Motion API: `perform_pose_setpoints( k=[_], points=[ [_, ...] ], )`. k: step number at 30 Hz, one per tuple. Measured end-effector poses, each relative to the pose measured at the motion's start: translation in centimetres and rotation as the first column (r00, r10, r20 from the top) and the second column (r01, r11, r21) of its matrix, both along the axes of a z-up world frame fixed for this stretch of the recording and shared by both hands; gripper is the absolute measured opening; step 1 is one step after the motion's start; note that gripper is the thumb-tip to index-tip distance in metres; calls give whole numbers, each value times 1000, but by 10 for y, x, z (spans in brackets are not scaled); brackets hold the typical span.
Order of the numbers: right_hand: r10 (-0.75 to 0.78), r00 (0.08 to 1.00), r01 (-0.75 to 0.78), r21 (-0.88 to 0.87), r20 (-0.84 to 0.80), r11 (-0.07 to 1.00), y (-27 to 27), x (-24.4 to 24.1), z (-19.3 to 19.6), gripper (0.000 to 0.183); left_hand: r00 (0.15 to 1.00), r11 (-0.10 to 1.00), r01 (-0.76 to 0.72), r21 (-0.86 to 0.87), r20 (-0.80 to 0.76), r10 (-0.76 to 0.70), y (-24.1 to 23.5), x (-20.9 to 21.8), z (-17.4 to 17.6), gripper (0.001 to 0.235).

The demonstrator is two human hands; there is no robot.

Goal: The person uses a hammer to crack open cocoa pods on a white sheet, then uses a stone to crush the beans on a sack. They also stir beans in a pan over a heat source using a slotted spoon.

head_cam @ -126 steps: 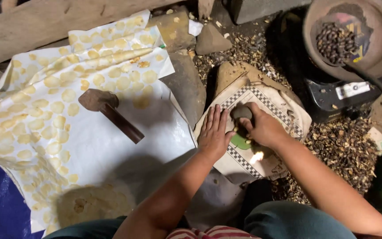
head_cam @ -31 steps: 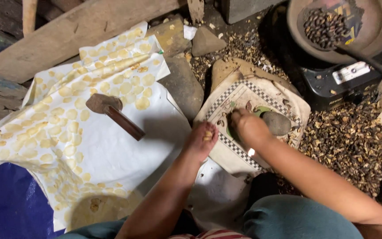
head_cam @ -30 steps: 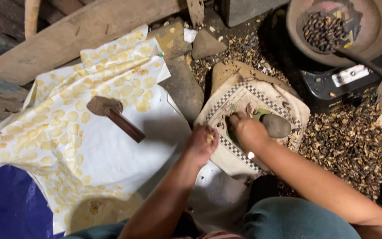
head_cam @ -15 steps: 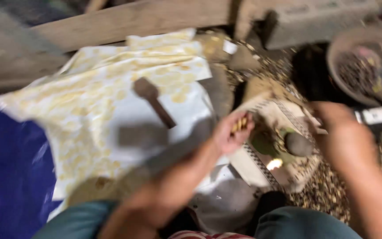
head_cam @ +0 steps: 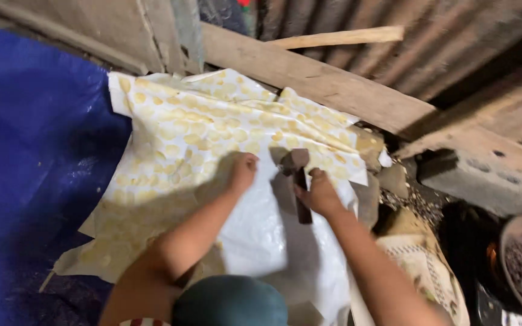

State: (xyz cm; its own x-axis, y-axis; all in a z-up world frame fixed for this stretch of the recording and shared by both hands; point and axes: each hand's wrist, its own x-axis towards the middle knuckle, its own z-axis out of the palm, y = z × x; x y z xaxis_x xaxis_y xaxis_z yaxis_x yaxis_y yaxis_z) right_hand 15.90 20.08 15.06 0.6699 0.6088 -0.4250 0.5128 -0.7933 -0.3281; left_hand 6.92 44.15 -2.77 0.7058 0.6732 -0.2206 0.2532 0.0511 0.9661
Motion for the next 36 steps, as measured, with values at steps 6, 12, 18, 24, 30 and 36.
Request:
perform_pose_setpoints(
  k=[6,12,18,24,30,36],
  points=[
    [-400,902,431,290,-161,855,15,27,-81,49,965,163,133,978,-90,-246,-33,-48,67,7],
    [-428,904,403,311,12,861,-55,-59,-55,40,933,294,64,954,47,-357,-21,-50,79,8],
    [-620,785,609,213,-21,764,-72,-84,-44,46,872,286,28,958,116,-475,-50,2,72,3],
    [-530,848,391,676,-1,625,-32,-50,72,16,871,309,217,926,-41,-489,-75,34,61,7],
    [-671,727,569,421,143,706,-26,-46,-34,31,941,314,155,937,-43,-337,-59,26,66,8],
    [-389,921,389,136,-31,911,-9,-25,-19,51,908,340,216,915,-60,-415,-33,-16,66,30]
  ],
)
